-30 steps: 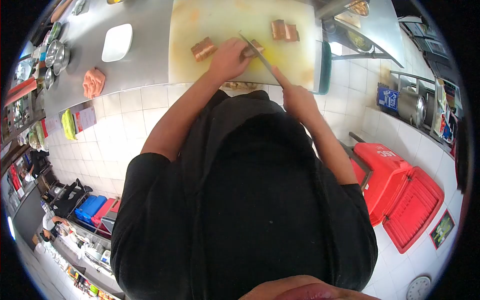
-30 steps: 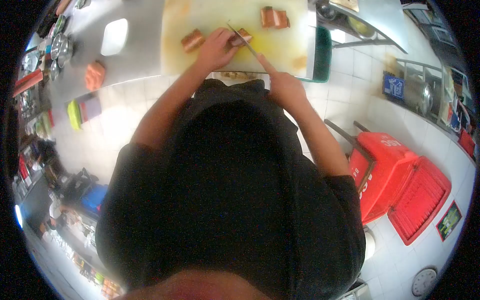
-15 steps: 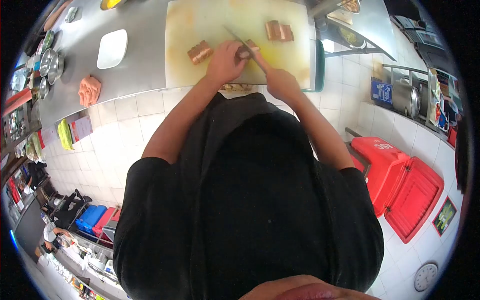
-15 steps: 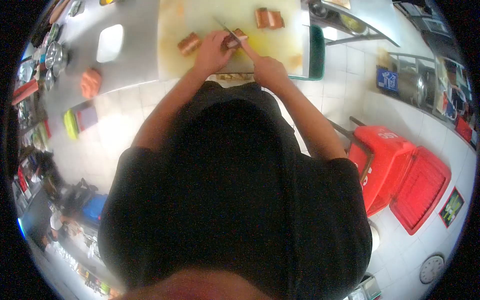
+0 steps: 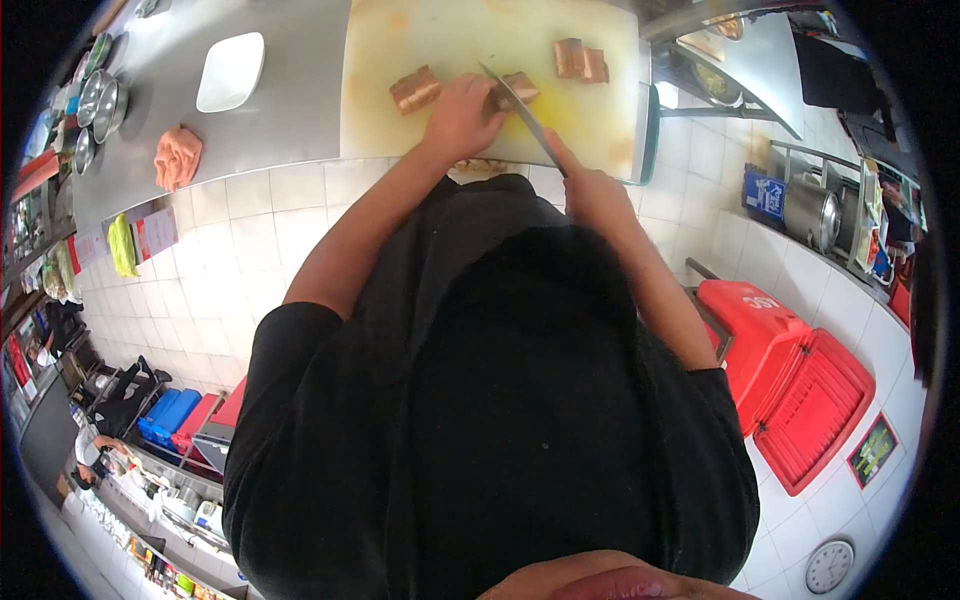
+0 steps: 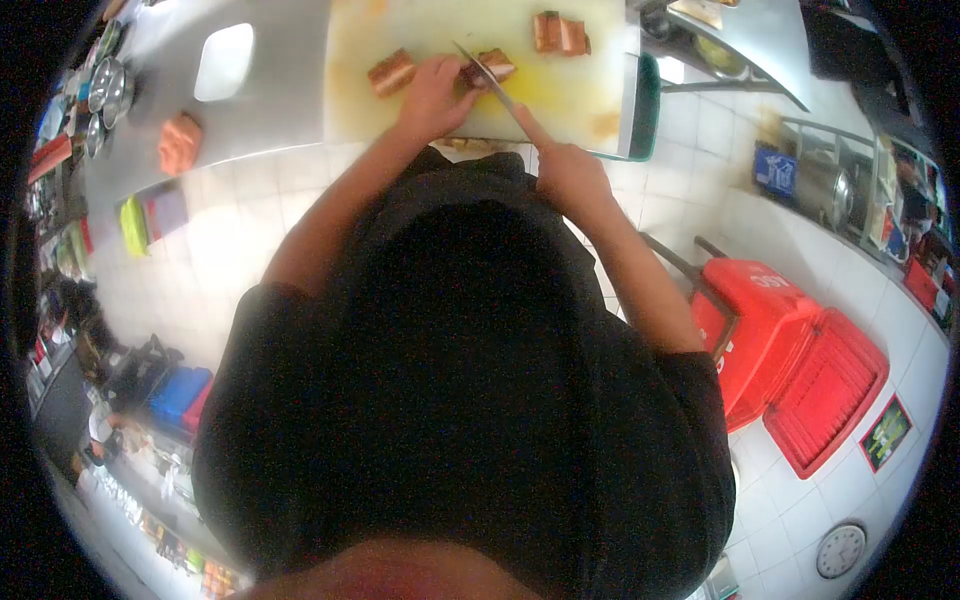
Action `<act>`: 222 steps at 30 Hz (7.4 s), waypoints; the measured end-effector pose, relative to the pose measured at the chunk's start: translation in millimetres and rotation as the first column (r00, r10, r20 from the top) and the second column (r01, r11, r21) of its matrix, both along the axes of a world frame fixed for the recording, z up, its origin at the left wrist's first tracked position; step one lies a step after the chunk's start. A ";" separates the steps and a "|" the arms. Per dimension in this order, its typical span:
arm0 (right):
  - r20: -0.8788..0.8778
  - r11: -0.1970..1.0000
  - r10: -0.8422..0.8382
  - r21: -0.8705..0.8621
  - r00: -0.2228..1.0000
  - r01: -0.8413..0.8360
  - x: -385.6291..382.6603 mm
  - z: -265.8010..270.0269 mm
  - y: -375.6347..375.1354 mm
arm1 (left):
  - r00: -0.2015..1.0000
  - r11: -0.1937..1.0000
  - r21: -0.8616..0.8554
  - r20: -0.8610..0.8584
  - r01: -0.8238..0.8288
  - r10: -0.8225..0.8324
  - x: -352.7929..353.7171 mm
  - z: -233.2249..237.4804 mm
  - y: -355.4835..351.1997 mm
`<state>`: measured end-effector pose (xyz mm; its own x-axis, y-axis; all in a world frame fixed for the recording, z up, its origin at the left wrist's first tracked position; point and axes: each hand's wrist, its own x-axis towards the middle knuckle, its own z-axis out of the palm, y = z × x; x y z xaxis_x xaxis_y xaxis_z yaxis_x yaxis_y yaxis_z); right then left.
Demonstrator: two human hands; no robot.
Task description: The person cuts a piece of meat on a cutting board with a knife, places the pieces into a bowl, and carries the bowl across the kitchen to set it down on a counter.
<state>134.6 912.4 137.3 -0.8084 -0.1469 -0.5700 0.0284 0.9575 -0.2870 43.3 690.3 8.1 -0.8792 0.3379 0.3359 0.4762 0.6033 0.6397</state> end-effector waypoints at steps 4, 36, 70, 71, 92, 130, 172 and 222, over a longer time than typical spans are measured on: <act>-0.024 1.000 0.027 -0.011 0.999 -0.027 -5.0 -2.6 0.7 | 1.000 1.000 -0.006 0.017 -0.001 0.002 -1.3 -6.6 3.3; -0.158 0.999 0.031 0.016 0.987 -0.029 -5.5 -8.2 24.0 | 1.000 1.000 0.010 -0.021 -0.023 0.023 3.1 5.2 12.2; -0.091 0.997 0.075 -0.009 0.993 -0.077 -44.2 -50.2 21.2 | 0.999 0.998 0.051 -0.018 -0.034 0.035 0.0 4.9 18.0; -0.127 0.999 0.040 -0.016 0.991 -0.043 -37.6 -49.1 25.2 | 0.999 0.998 0.038 -0.005 -0.046 0.046 5.0 8.2 15.3; -0.142 0.992 0.034 -0.113 0.989 -0.050 -11.3 -6.3 -15.9 | 0.958 0.956 0.066 0.028 -0.285 0.284 14.3 21.8 -23.7; -0.036 0.976 -0.215 0.030 0.976 0.216 47.0 -7.4 29.3 | 0.995 0.996 0.080 0.093 -0.036 0.029 -32.3 27.0 21.4; -0.114 0.998 0.057 0.009 0.992 -0.057 8.8 4.3 17.0 | 0.984 0.991 -0.068 0.144 0.113 -0.102 -12.4 14.0 21.9; -0.118 0.997 0.015 -0.077 0.993 -0.024 -9.4 -46.3 -7.4 | 0.982 0.999 -0.020 0.188 0.026 -0.022 -4.7 -14.8 15.5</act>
<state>125.2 905.0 91.0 -0.8654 -0.2040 -0.4577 -0.0286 0.9320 -0.3613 38.5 705.7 -6.7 -0.9174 0.3653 0.1577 0.3634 0.6079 0.7059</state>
